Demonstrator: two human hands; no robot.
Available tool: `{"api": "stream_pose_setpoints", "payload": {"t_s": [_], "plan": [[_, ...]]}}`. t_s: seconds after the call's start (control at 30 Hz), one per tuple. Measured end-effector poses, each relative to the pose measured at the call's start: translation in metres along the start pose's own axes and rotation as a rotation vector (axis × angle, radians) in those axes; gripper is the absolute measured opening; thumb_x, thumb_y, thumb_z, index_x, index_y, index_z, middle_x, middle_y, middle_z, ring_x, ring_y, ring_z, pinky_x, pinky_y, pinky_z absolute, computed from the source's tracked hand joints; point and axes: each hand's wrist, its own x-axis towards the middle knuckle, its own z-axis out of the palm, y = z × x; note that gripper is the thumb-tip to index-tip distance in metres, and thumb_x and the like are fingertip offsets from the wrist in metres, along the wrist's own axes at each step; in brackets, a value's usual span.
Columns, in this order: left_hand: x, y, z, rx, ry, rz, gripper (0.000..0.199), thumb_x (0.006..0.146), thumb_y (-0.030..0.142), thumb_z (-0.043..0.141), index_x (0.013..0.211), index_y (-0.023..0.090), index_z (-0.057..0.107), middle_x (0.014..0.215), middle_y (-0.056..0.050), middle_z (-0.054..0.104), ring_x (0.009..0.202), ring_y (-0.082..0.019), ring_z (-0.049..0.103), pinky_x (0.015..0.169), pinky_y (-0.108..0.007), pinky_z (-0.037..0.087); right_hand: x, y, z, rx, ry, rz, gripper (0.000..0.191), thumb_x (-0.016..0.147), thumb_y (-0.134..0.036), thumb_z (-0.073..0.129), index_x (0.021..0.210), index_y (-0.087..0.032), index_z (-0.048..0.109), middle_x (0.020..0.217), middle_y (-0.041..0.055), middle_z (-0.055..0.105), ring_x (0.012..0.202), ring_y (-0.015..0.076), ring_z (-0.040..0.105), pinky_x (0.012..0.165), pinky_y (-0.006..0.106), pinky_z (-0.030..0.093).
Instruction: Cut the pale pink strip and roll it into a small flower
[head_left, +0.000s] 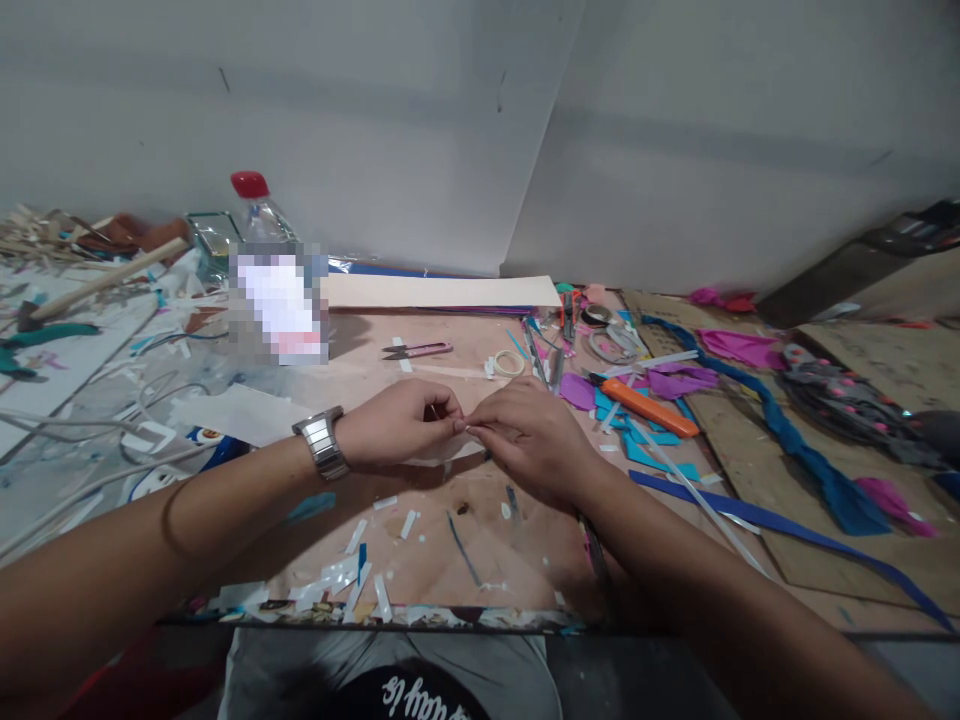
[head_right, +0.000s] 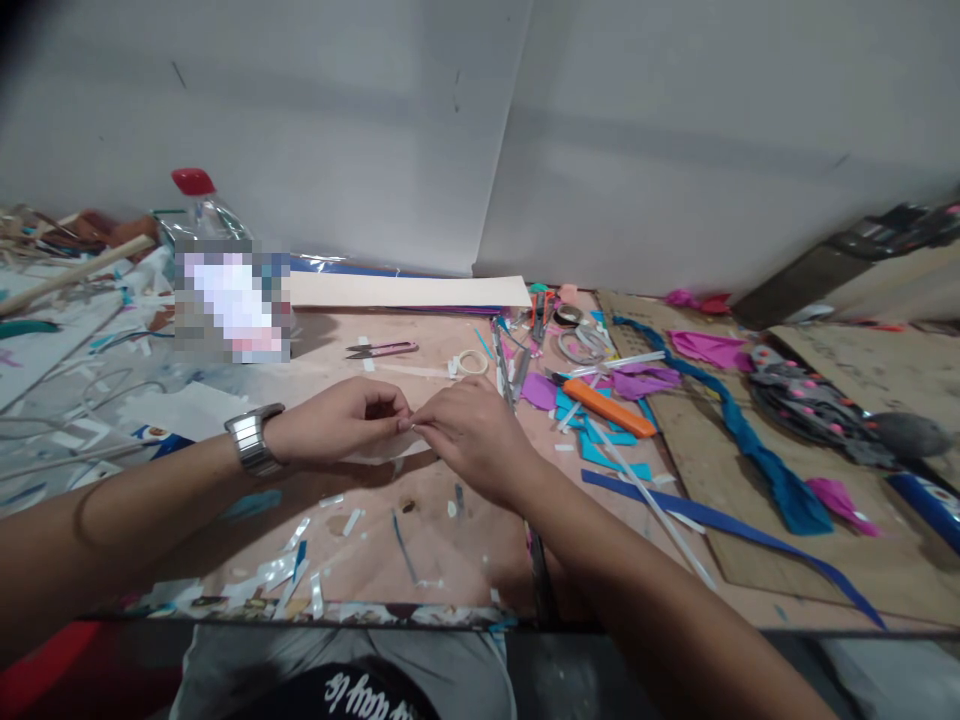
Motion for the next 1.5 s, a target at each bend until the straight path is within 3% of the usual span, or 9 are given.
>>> {"api": "stream_pose_setpoints", "payload": {"t_s": [0.23, 0.4, 0.67, 0.8, 1.0, 1.23, 1.5], "plan": [[0.001, -0.002, -0.005, -0.163, -0.064, -0.067, 0.030, 0.092, 0.042, 0.060, 0.087, 0.014, 0.069, 0.080, -0.001, 0.065, 0.071, -0.013, 0.053, 0.065, -0.024, 0.040, -0.002, 0.003, 0.000, -0.003, 0.065, -0.079, 0.011, 0.092, -0.012, 0.066, 0.094, -0.021, 0.072, 0.088, 0.0016, 0.079, 0.082, 0.0187, 0.070, 0.087, 0.039, 0.043], [0.002, -0.004, -0.006, -0.180, -0.097, -0.088, 0.031, 0.093, 0.043, 0.059, 0.089, 0.015, 0.070, 0.079, 0.000, 0.065, 0.069, -0.012, 0.053, 0.063, -0.024, 0.040, -0.001, 0.001, -0.001, -0.014, 0.065, -0.058, 0.009, 0.093, -0.013, 0.066, 0.092, -0.020, 0.072, 0.085, 0.0017, 0.079, 0.078, 0.0185, 0.069, 0.085, 0.038, 0.044], [-0.003, 0.006, 0.001, 0.139, 0.079, -0.011, 0.026, 0.094, 0.039, 0.060, 0.086, 0.016, 0.069, 0.071, 0.001, 0.064, 0.063, -0.012, 0.052, 0.059, -0.024, 0.035, -0.002, 0.000, 0.001, 0.036, 0.017, 0.135, 0.005, 0.091, -0.020, 0.071, 0.089, -0.021, 0.075, 0.084, 0.0031, 0.077, 0.081, 0.0195, 0.068, 0.082, 0.035, 0.045], [-0.004, 0.008, 0.002, 0.180, 0.074, -0.034, 0.026, 0.095, 0.038, 0.059, 0.085, 0.016, 0.069, 0.068, 0.001, 0.062, 0.060, -0.012, 0.051, 0.056, -0.023, 0.032, -0.002, -0.001, 0.002, 0.066, 0.012, 0.161, 0.005, 0.091, -0.019, 0.069, 0.090, -0.020, 0.074, 0.086, 0.0032, 0.077, 0.083, 0.0193, 0.067, 0.083, 0.034, 0.045], [-0.003, 0.004, 0.002, 0.178, 0.047, 0.041, 0.024, 0.097, 0.036, 0.057, 0.087, 0.017, 0.068, 0.072, 0.001, 0.064, 0.065, -0.013, 0.053, 0.061, -0.024, 0.034, 0.000, -0.003, 0.000, 0.059, -0.066, 0.181, 0.007, 0.093, -0.019, 0.066, 0.090, -0.019, 0.072, 0.090, 0.0049, 0.076, 0.083, 0.0200, 0.066, 0.085, 0.035, 0.043], [-0.004, 0.002, 0.008, 0.342, 0.111, 0.155, 0.028, 0.101, 0.038, 0.054, 0.088, 0.018, 0.067, 0.078, 0.000, 0.066, 0.070, -0.015, 0.054, 0.066, -0.027, 0.034, -0.001, -0.005, 0.000, 0.135, -0.131, 0.304, 0.007, 0.094, -0.017, 0.063, 0.089, -0.019, 0.068, 0.088, 0.0031, 0.071, 0.083, 0.0186, 0.062, 0.077, 0.030, 0.041], [-0.004, -0.001, 0.015, 0.409, 0.180, 0.264, 0.026, 0.103, 0.038, 0.053, 0.095, 0.019, 0.068, 0.085, -0.002, 0.069, 0.076, -0.016, 0.060, 0.069, -0.027, 0.039, -0.002, -0.006, -0.001, 0.218, -0.193, 0.324, 0.012, 0.098, -0.018, 0.054, 0.087, -0.019, 0.059, 0.089, 0.0028, 0.064, 0.081, 0.0176, 0.057, 0.074, 0.029, 0.040]]}}
